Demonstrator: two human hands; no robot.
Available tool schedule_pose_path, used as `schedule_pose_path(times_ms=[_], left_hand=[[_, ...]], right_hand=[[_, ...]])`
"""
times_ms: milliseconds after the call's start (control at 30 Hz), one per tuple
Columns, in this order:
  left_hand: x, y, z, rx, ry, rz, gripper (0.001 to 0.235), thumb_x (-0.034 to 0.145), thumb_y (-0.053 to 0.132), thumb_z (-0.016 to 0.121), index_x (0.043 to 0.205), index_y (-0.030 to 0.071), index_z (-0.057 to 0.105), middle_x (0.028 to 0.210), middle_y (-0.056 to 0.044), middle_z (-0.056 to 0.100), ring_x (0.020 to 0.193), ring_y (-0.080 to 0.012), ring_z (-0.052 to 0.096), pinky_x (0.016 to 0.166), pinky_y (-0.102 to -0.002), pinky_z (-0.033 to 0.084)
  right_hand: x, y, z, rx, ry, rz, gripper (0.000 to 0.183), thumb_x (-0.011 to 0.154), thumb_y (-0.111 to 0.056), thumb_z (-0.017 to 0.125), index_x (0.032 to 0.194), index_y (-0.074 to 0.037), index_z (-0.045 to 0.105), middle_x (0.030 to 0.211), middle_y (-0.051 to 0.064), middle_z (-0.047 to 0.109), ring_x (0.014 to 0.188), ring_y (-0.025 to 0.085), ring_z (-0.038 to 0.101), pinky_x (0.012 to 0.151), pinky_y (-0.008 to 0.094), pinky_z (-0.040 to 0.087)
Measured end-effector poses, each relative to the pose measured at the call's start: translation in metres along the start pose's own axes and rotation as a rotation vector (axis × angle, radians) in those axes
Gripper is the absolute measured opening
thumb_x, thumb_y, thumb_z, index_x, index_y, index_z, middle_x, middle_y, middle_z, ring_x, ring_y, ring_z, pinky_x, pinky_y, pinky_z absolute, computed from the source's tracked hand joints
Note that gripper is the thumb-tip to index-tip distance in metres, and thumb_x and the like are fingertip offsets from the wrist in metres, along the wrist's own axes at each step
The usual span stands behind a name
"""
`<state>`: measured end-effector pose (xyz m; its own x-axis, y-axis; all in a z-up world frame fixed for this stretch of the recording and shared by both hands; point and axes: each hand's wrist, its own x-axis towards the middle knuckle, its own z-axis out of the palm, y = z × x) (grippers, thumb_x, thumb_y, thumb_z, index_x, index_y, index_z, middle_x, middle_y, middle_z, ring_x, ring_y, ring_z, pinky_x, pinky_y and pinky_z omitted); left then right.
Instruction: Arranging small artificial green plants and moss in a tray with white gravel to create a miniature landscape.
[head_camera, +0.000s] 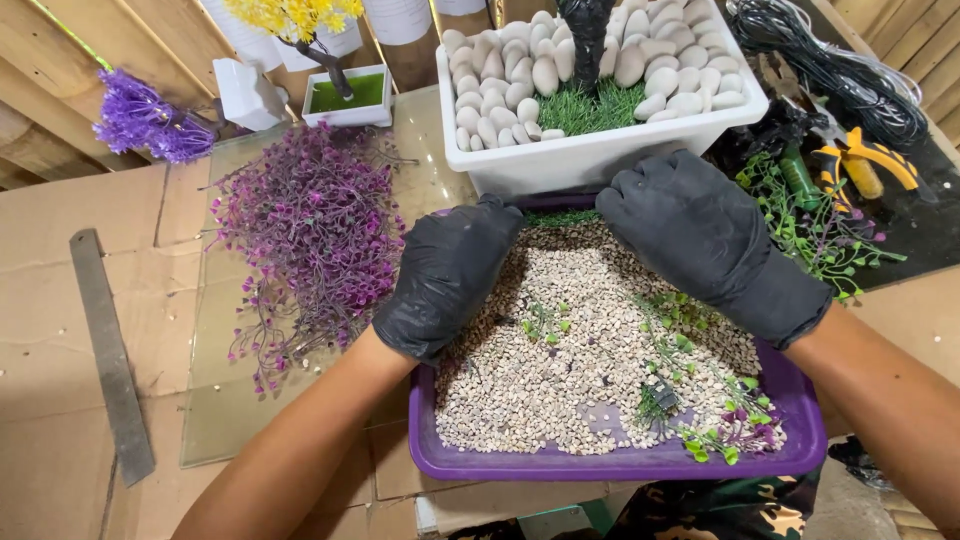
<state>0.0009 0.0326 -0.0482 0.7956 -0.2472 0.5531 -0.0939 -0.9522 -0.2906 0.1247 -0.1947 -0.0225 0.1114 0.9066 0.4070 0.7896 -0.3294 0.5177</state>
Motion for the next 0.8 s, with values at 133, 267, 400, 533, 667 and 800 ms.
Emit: schedule_pose_path(times_ms=[133, 267, 400, 533, 667, 800], left_hand=[[-0.010, -0.002, 0.031, -0.093, -0.039, 0.013, 0.032, 0.101, 0.001, 0.054, 0.074, 0.019, 0.051, 0.061, 0.005, 0.045, 0.051, -0.0108, 0.047, 0.044, -0.032, 0.043], [-0.014, 0.000, 0.024, -0.489, -0.011, -0.106, 0.022, 0.100, 0.008, 0.056, 0.080, 0.016, 0.061, 0.072, 0.001, 0.057, 0.072, -0.0143, 0.057, 0.064, -0.032, 0.048], [-0.015, 0.003, -0.011, -0.640, -0.038, -0.242, 0.014, 0.092, 0.016, 0.066, 0.092, 0.013, 0.080, 0.083, -0.005, 0.078, 0.097, -0.0236, 0.076, 0.089, -0.036, 0.062], [-0.006, 0.011, -0.027, -0.598, 0.117, -0.168, 0.017, 0.099, 0.004, 0.060, 0.101, -0.007, 0.074, 0.082, -0.022, 0.071, 0.088, -0.0352, 0.073, 0.086, -0.040, 0.062], [0.000, 0.017, -0.035, -0.627, 0.133, -0.202, 0.018, 0.098, 0.009, 0.059, 0.097, -0.005, 0.071, 0.080, -0.020, 0.069, 0.085, -0.0333, 0.070, 0.083, -0.040, 0.060], [-0.009, 0.013, -0.039, -0.669, 0.111, -0.243, 0.020, 0.097, 0.012, 0.058, 0.094, -0.003, 0.070, 0.078, -0.018, 0.067, 0.083, -0.0318, 0.068, 0.082, -0.040, 0.059]], right_hand=[[-0.005, -0.005, 0.015, 0.008, -0.071, -0.047, 0.011, 0.090, -0.009, 0.069, 0.092, -0.018, 0.065, 0.085, 0.003, 0.070, 0.078, 0.023, 0.068, 0.076, 0.038, 0.059], [-0.026, -0.010, 0.052, 0.016, -0.288, 0.007, 0.017, 0.099, -0.016, 0.054, 0.103, -0.030, 0.064, 0.103, -0.008, 0.063, 0.100, 0.015, 0.059, 0.089, 0.037, 0.048], [-0.019, -0.001, 0.000, 0.071, -0.355, -0.032, 0.024, 0.096, -0.016, 0.051, 0.102, -0.032, 0.068, 0.098, -0.005, 0.063, 0.095, 0.017, 0.058, 0.089, 0.036, 0.048], [-0.016, 0.004, 0.015, -0.001, -0.323, 0.020, 0.015, 0.100, -0.024, 0.050, 0.099, -0.028, 0.064, 0.097, -0.008, 0.061, 0.096, 0.015, 0.059, 0.094, 0.036, 0.048], [-0.022, -0.001, 0.063, -0.094, -0.169, -0.056, 0.012, 0.097, -0.036, 0.058, 0.092, -0.025, 0.061, 0.090, -0.011, 0.060, 0.093, 0.017, 0.063, 0.085, 0.038, 0.053], [-0.030, -0.030, 0.043, -0.036, -0.180, 0.085, 0.017, 0.102, -0.034, 0.050, 0.097, -0.019, 0.056, 0.091, -0.002, 0.058, 0.096, 0.025, 0.062, 0.095, 0.037, 0.049]])
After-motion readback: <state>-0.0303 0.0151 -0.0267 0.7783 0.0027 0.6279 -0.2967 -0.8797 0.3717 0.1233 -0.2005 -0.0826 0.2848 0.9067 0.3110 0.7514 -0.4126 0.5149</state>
